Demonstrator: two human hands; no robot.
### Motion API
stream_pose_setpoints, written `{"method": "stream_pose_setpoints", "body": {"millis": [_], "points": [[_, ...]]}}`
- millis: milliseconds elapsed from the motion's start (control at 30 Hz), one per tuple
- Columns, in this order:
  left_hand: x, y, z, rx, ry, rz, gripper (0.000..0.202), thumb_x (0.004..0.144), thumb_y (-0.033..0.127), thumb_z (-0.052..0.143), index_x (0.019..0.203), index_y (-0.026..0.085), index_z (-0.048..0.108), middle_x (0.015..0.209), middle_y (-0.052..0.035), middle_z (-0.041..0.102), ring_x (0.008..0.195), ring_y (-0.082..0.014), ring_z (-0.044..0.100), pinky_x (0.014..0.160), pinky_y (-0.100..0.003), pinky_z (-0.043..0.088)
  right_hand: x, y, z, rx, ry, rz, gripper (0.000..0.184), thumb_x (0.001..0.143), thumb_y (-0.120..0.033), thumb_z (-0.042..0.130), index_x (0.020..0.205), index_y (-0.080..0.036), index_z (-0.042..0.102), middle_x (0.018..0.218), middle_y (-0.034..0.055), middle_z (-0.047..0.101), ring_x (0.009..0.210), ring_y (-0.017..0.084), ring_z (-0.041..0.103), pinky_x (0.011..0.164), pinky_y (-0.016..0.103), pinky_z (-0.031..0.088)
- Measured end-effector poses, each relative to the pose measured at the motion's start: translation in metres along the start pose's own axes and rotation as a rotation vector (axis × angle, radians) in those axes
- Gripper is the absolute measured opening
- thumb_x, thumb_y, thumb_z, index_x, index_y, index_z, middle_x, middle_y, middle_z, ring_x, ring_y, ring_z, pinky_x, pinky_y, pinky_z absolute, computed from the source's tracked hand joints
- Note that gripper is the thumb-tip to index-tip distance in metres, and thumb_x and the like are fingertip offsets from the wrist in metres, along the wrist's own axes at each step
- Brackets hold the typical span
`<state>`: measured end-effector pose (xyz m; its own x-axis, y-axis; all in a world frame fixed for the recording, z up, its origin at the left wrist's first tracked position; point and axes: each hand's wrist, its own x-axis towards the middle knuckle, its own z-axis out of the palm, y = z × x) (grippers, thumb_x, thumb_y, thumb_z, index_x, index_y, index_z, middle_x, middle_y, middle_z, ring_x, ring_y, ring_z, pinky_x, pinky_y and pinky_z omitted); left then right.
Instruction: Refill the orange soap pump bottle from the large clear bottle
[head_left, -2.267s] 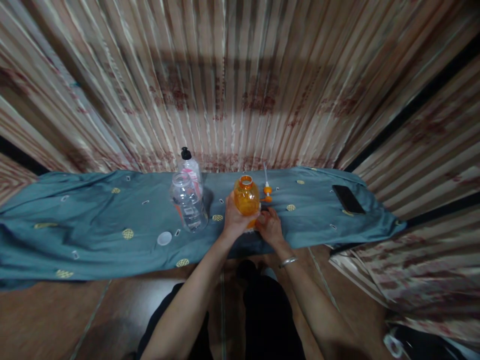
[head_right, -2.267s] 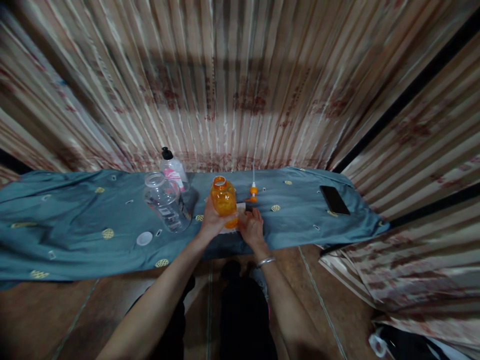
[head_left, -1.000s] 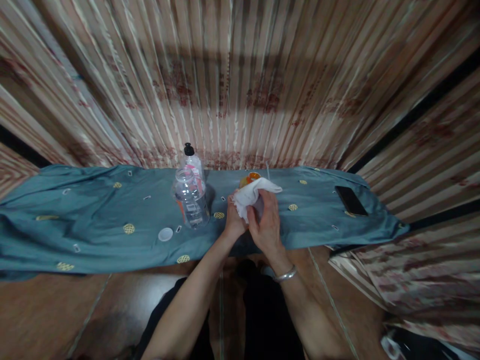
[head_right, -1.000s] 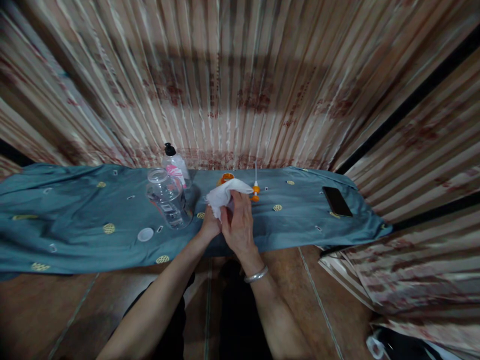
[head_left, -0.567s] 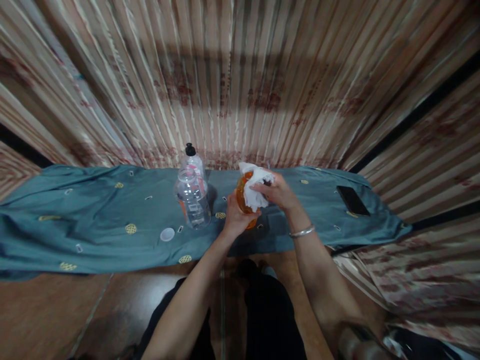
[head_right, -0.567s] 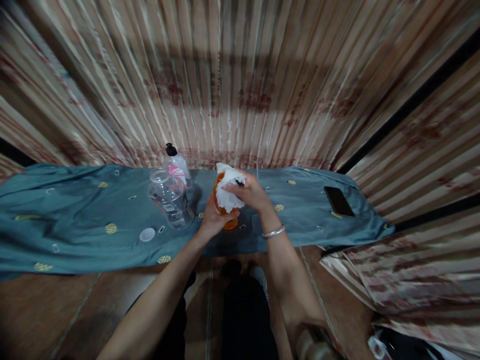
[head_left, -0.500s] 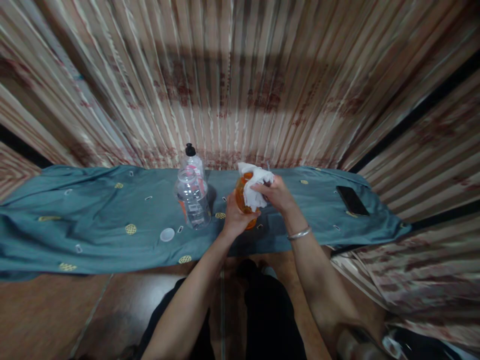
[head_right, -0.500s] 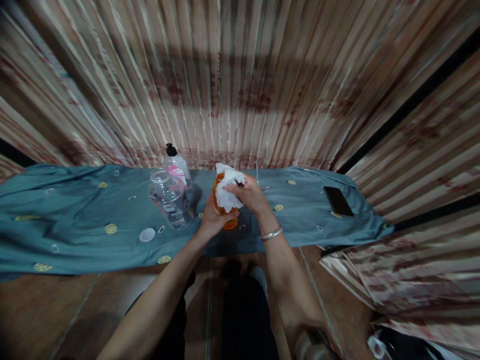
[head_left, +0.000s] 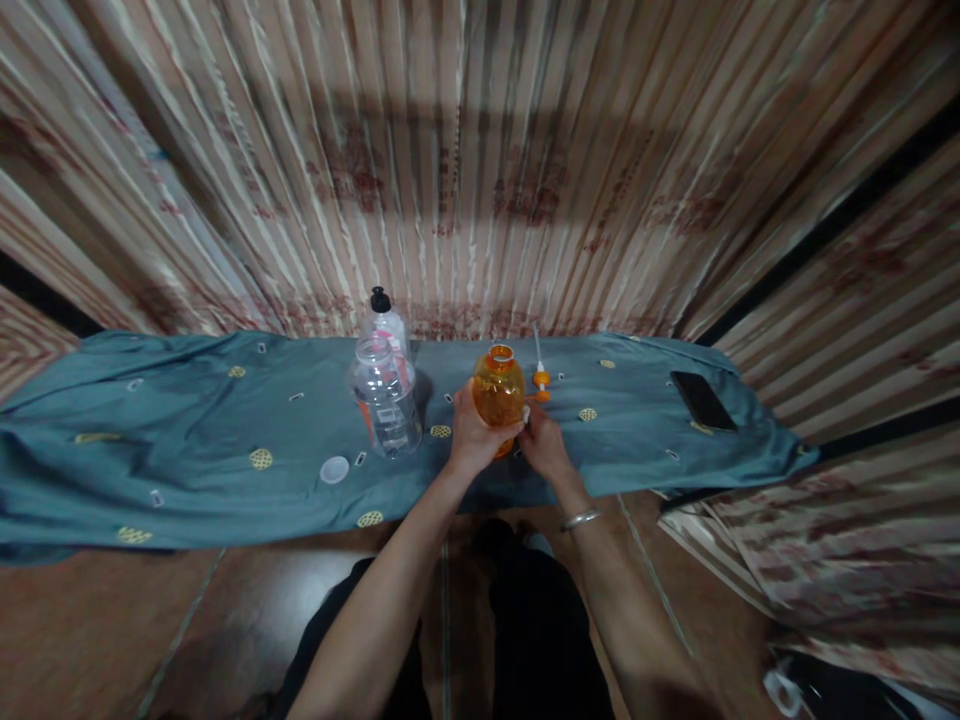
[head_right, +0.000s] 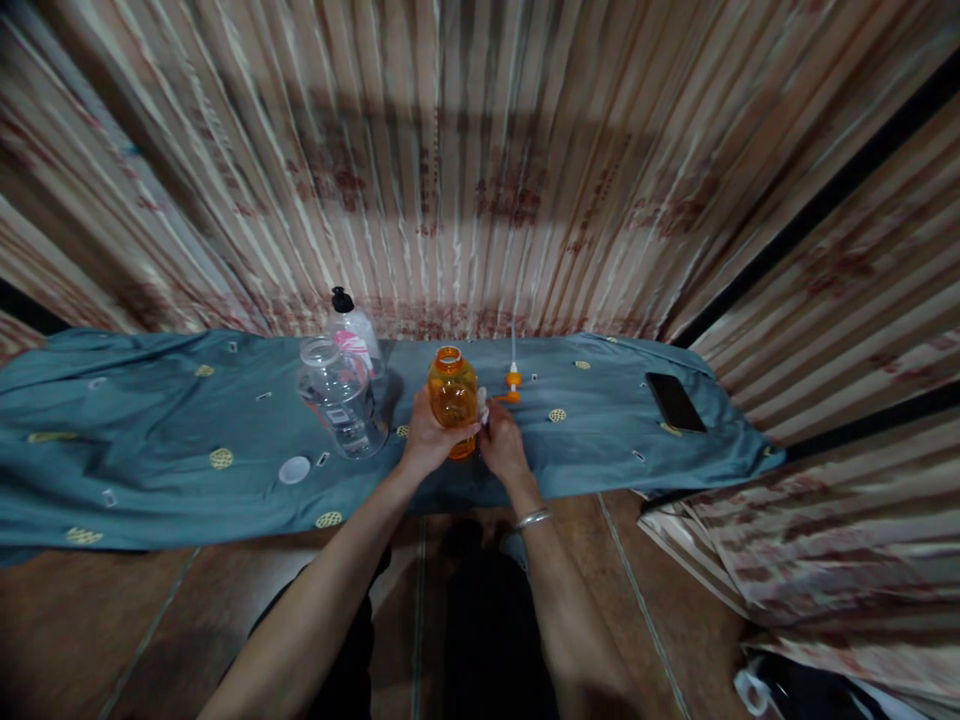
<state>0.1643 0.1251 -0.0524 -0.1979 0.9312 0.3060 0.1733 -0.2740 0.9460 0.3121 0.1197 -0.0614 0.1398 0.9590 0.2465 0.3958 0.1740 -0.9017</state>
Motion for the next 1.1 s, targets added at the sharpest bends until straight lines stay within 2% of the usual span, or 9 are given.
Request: {"method": "stream_pose_setpoints", "body": {"millis": [100,200,367,467,667,800,900,967,1100], "points": [[-0.001,0.002,0.001,0.022,-0.002,0.001,0.076,0.045,0.018,0.097,0.112,0.023,0.062,0.114,-0.0083,0.063,0.117,-0.0353,0.059,0.106,-0.056,0.047,-0.003,0.007,-0.002,-0.142,-0.026,-0.023,0.021,0.081,-0.024,0.056,0.096,-0.019,0.07,0.094,0.013,0.08,0.093,0.03,0.075,0.088,0.042,0.058],[-0.001,0.004,0.001,0.037,-0.011,0.003,0.077,0.044,0.017,0.097,0.112,0.022,0.061,0.114,-0.0086,0.063,0.117,-0.0351,0.059,0.106,-0.055,0.047,-0.003,0.012,-0.005,-0.256,-0.032,-0.059,0.028,0.087,-0.022,0.052,0.108,-0.015,0.069,0.102,0.017,0.08,0.099,0.03,0.075,0.09,0.044,0.058],[-0.001,0.007,0.002,0.05,-0.024,0.013,0.073,0.046,0.019,0.097,0.11,0.024,0.061,0.111,-0.0064,0.063,0.114,-0.0331,0.059,0.104,-0.053,0.048,-0.006,0.014,-0.008,-0.371,-0.148,-0.156,0.034,0.079,-0.012,0.059,0.111,-0.017,0.07,0.111,0.012,0.08,0.107,0.026,0.075,0.097,0.039,0.059],[0.0,0.006,0.003,0.051,-0.027,0.017,0.075,0.046,0.018,0.096,0.112,0.024,0.061,0.112,-0.007,0.063,0.116,-0.0339,0.058,0.105,-0.054,0.048,0.002,0.014,-0.017,-0.434,-0.124,-0.16,0.043,0.08,-0.01,0.058,0.121,-0.018,0.069,0.121,0.0112,0.079,0.113,0.025,0.075,0.101,0.04,0.058],[0.0,0.002,0.003,0.034,-0.024,0.021,0.076,0.047,0.016,0.095,0.114,0.026,0.061,0.116,-0.0071,0.063,0.118,-0.0341,0.059,0.108,-0.058,0.046,0.047,0.015,-0.028,-0.579,0.031,-0.014,0.04,0.096,-0.02,0.056,0.134,-0.009,0.062,0.131,0.0236,0.073,0.126,0.03,0.07,0.11,0.046,0.051],[-0.001,0.0,0.002,0.033,-0.022,0.022,0.078,0.046,0.018,0.095,0.115,0.026,0.061,0.116,-0.0077,0.062,0.12,-0.0356,0.059,0.109,-0.059,0.046,0.078,0.018,-0.014,-0.63,0.065,0.137,0.055,0.093,-0.034,0.072,0.138,-0.007,0.057,0.129,0.028,0.073,0.123,0.033,0.071,0.106,0.044,0.051],[-0.001,-0.001,0.001,0.041,-0.027,0.027,0.078,0.047,0.021,0.095,0.116,0.026,0.061,0.117,-0.0081,0.063,0.12,-0.0369,0.059,0.109,-0.06,0.046,0.096,0.02,-0.004,-0.614,0.069,0.248,0.056,0.087,-0.033,0.081,0.13,-0.003,0.062,0.119,0.0294,0.075,0.121,0.035,0.071,0.103,0.041,0.052],[-0.001,-0.001,0.0,0.048,-0.035,0.03,0.078,0.047,0.02,0.095,0.117,0.026,0.061,0.117,-0.0084,0.064,0.121,-0.0375,0.059,0.109,-0.06,0.046,0.103,0.021,-0.001,-0.57,0.064,0.296,0.05,0.087,-0.031,0.083,0.125,-0.004,0.065,0.12,0.0272,0.074,0.12,0.035,0.07,0.102,0.043,0.054],[-0.002,0.001,0.001,0.054,-0.042,0.024,0.084,0.046,0.017,0.095,0.122,0.024,0.059,0.12,-0.0096,0.064,0.123,-0.038,0.058,0.111,-0.06,0.044,0.105,0.018,-0.013,-0.397,0.04,0.307,0.041,0.101,-0.041,0.069,0.135,-0.019,0.063,0.137,0.0106,0.066,0.116,0.026,0.069,0.097,0.048,0.061]]}}
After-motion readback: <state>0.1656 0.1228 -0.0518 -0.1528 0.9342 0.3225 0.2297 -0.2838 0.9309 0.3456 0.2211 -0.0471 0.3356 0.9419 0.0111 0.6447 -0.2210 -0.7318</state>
